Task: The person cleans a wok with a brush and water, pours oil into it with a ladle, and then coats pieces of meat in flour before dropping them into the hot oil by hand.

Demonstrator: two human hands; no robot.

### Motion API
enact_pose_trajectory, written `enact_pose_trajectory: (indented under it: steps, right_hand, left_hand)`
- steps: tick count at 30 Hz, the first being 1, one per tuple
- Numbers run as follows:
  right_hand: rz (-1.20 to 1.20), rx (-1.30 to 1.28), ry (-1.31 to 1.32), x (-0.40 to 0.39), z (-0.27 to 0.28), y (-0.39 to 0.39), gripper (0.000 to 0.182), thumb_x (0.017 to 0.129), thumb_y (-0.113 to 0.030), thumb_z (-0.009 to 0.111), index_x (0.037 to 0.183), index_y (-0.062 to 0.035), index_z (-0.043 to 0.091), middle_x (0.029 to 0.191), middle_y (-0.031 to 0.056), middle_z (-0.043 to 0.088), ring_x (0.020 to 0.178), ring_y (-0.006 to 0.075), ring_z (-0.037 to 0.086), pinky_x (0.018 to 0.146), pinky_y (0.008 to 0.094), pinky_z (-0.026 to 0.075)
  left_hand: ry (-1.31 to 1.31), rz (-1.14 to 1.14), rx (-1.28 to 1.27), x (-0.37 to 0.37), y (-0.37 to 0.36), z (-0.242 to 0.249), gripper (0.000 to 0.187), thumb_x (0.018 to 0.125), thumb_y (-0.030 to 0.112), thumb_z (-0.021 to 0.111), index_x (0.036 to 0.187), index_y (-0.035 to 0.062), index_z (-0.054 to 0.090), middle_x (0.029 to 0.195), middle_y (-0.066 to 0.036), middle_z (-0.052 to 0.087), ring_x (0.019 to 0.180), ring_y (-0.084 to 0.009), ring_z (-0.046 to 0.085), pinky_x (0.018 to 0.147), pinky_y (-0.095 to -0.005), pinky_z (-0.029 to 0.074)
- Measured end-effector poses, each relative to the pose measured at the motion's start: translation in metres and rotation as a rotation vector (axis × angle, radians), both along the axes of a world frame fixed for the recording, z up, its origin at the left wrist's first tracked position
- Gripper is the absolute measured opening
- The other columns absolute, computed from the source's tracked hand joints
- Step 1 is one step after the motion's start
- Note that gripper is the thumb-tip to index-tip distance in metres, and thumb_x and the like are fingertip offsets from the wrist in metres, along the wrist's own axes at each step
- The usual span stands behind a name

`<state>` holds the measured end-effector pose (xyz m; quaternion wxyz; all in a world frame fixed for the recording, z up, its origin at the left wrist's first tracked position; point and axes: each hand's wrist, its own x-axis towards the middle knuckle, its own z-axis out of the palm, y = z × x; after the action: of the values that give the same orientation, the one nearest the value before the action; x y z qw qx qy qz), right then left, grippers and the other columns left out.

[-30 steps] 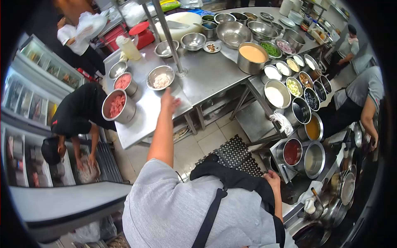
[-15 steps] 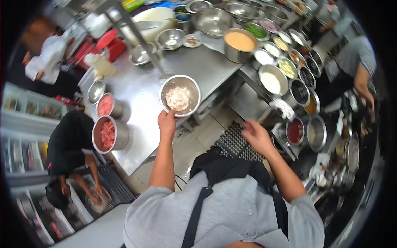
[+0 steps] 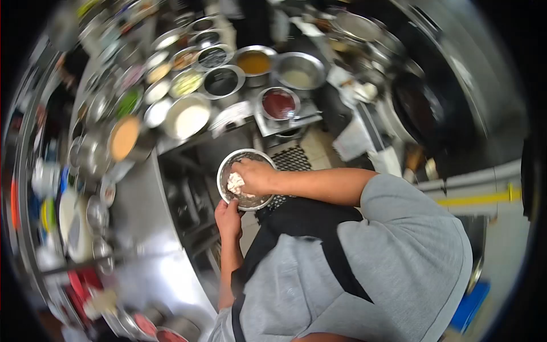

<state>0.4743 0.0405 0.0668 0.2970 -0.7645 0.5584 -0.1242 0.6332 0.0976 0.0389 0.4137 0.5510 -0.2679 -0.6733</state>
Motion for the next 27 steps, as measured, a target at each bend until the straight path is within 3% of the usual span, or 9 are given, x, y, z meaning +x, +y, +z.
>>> enact_pose_trajectory:
  steps: [2,5,7,12,13,18,22,25,27]
  right_hand:
    - [-0.154,0.056,-0.010,-0.046,0.000,0.011,0.051,0.069,-0.021,0.069,0.113,-0.0034,0.050,0.112,0.0223,0.051,0.102,0.0382,0.055,0.085,0.0440,0.047]
    - [-0.269,-0.228,0.087,-0.121,0.022,0.043,0.067,0.072,-0.027,0.070,0.131,-0.0090,0.043,0.125,0.0203,0.043,0.119,0.0359,0.043,0.092,0.0423,0.044]
    - [-0.270,-0.177,0.202,-0.183,0.009,0.057,0.073,0.070,-0.025,0.071,0.134,-0.0092,0.039,0.125,0.0184,0.047,0.111,0.0347,0.052,0.091,0.0403,0.046]
    - [-0.714,-0.159,0.282,-0.323,-0.004,0.094,0.055,0.074,-0.018,0.062,0.127,-0.0073,0.047,0.119,0.0207,0.053,0.099,0.0365,0.058,0.082,0.0419,0.050]
    - [-0.781,-0.317,0.257,-0.362,-0.029,0.097,0.048,0.073,-0.018,0.064,0.118,-0.0067,0.054,0.112,0.0197,0.058,0.092,0.0355,0.061,0.079,0.0421,0.051]
    - [-1.092,-0.157,0.079,-0.490,-0.020,0.100,0.035,0.069,-0.019,0.067,0.099,-0.0024,0.063,0.089,0.0199,0.065,0.083,0.0349,0.063,0.077,0.0421,0.050]
    - [-1.013,0.088,-0.054,-0.539,-0.056,0.095,0.051,0.065,-0.021,0.070,0.111,-0.0032,0.059,0.104,0.0211,0.063,0.099,0.0342,0.060,0.086,0.0391,0.047]
    - [-0.998,-0.125,-0.046,-0.534,-0.070,0.107,0.065,0.063,-0.021,0.071,0.124,-0.0050,0.051,0.109,0.0215,0.060,0.103,0.0339,0.058,0.090,0.0382,0.046]
    - [-1.045,-0.085,0.005,-0.528,-0.071,0.108,0.072,0.062,-0.021,0.072,0.127,-0.0047,0.046,0.113,0.0216,0.058,0.103,0.0354,0.057,0.091,0.0395,0.046]
  left_hand:
    - [-0.017,-0.182,-0.021,-0.039,-0.018,-0.007,0.020,0.085,0.004,0.049,0.100,-0.0028,0.059,0.089,-0.006,0.063,0.071,-0.0104,0.059,0.060,-0.0224,0.047]
    - [-0.047,-0.407,-0.101,-0.107,-0.042,-0.017,0.023,0.082,0.004,0.048,0.100,-0.0050,0.059,0.088,-0.010,0.065,0.069,-0.0146,0.062,0.060,-0.0259,0.051]
    - [-0.133,-0.575,-0.131,-0.164,-0.054,-0.007,0.024,0.082,0.004,0.049,0.101,-0.0059,0.059,0.089,-0.011,0.065,0.070,-0.0158,0.063,0.062,-0.0270,0.052]
    - [-0.001,-0.816,-0.244,-0.344,-0.062,-0.008,0.022,0.082,0.007,0.051,0.098,-0.0058,0.059,0.086,-0.010,0.064,0.067,-0.0146,0.060,0.057,-0.0264,0.050]
    - [-0.016,-0.844,-0.216,-0.378,-0.062,-0.003,0.022,0.082,0.007,0.051,0.097,-0.0055,0.059,0.084,-0.009,0.063,0.067,-0.0144,0.059,0.056,-0.0264,0.050]
    - [-0.077,-0.976,-0.232,-0.518,-0.080,-0.045,0.020,0.083,0.010,0.055,0.092,-0.0069,0.059,0.083,-0.011,0.062,0.069,-0.0175,0.061,0.061,-0.0298,0.053]
    - [-0.400,-1.100,-0.372,-0.563,-0.094,-0.077,0.022,0.083,0.012,0.056,0.087,-0.0097,0.059,0.081,-0.014,0.062,0.070,-0.0195,0.063,0.059,-0.0308,0.053]
    - [-0.496,-1.205,-0.399,-0.561,-0.098,-0.075,0.035,0.081,0.025,0.057,0.076,-0.0100,0.059,0.065,-0.019,0.063,0.058,-0.0271,0.063,0.057,-0.0369,0.051]
    - [-0.663,-1.428,-0.419,-0.564,-0.104,-0.071,0.039,0.080,0.030,0.062,0.086,-0.0085,0.059,0.078,-0.021,0.064,0.070,-0.0312,0.066,0.063,-0.0377,0.052]
